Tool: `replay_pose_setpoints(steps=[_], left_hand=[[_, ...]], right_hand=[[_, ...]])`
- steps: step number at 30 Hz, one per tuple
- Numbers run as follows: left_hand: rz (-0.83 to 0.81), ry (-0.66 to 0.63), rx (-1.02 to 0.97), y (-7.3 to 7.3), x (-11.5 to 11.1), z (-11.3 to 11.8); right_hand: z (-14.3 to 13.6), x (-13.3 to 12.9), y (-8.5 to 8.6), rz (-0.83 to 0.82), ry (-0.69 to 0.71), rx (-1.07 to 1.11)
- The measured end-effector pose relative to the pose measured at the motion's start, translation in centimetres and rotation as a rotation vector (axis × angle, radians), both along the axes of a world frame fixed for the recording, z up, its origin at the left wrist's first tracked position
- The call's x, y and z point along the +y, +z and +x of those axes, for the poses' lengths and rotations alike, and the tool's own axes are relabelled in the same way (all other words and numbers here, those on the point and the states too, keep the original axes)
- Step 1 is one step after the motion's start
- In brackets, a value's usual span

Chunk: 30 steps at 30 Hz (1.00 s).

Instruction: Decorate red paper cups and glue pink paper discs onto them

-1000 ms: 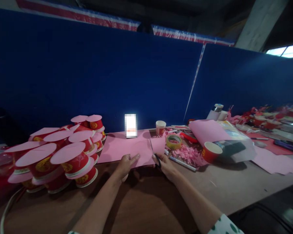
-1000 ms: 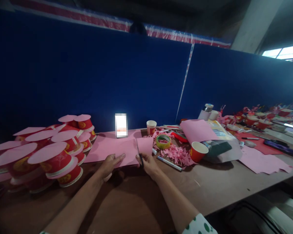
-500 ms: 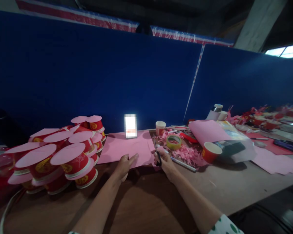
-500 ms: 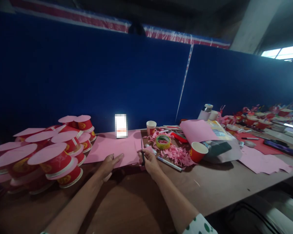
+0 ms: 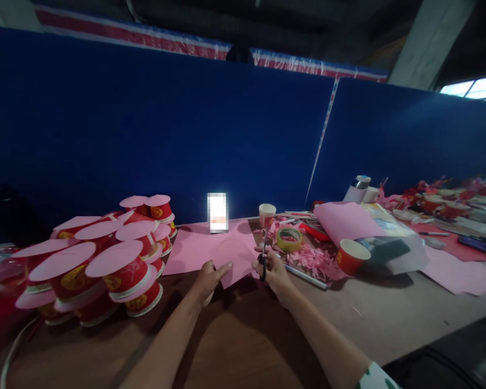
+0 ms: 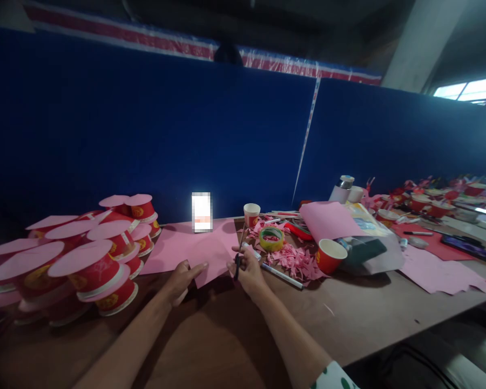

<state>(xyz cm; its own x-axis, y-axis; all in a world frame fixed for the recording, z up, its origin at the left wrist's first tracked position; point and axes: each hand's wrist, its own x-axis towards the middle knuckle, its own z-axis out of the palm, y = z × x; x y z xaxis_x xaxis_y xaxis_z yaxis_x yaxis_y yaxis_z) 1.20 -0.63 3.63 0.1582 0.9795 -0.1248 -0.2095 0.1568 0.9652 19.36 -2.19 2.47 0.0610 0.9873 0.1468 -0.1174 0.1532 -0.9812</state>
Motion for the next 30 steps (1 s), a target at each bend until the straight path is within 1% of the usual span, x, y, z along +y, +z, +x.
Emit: replay_pose_setpoints(steps=[3,8,12,17,21,23,25,30], left_hand=[[0.007,0.008,-0.041,0.0,0.0,0.1],[-0.034,0.082,-0.114,0.0,0.0,0.3],[-0.065,0.108,-0.136,-0.1,0.0,0.5],[-0.020,0.059,-0.212,-0.4,-0.3,0.6],[-0.047,0.025,-0.209,-0.6,-0.4,0.7],[-0.061,0.037,-0.206,-0.7,-0.4,0.7],[-0.037,0.036,-0.209,-1.0,-0.2,0.7],[0.031,0.000,-0.217,-1.6,0.3,0.6]], right_hand=[[-0.1,0.1,-0.3,-0.007,0.042,-0.032],[-0.5,0.3,-0.9,-0.019,0.115,-0.035],[-0.9,0.2,-1.0,-0.034,0.115,-0.062],[-1.0,0.2,-1.2,-0.042,0.139,-0.047],[-1.0,0.1,-0.6,-0.060,0.088,-0.046],[-1.0,0.0,-0.4,-0.067,0.069,-0.055],[-1.0,0.0,-0.3,-0.069,0.065,-0.063],[-0.9,0.2,-0.9,-0.048,0.079,-0.088]])
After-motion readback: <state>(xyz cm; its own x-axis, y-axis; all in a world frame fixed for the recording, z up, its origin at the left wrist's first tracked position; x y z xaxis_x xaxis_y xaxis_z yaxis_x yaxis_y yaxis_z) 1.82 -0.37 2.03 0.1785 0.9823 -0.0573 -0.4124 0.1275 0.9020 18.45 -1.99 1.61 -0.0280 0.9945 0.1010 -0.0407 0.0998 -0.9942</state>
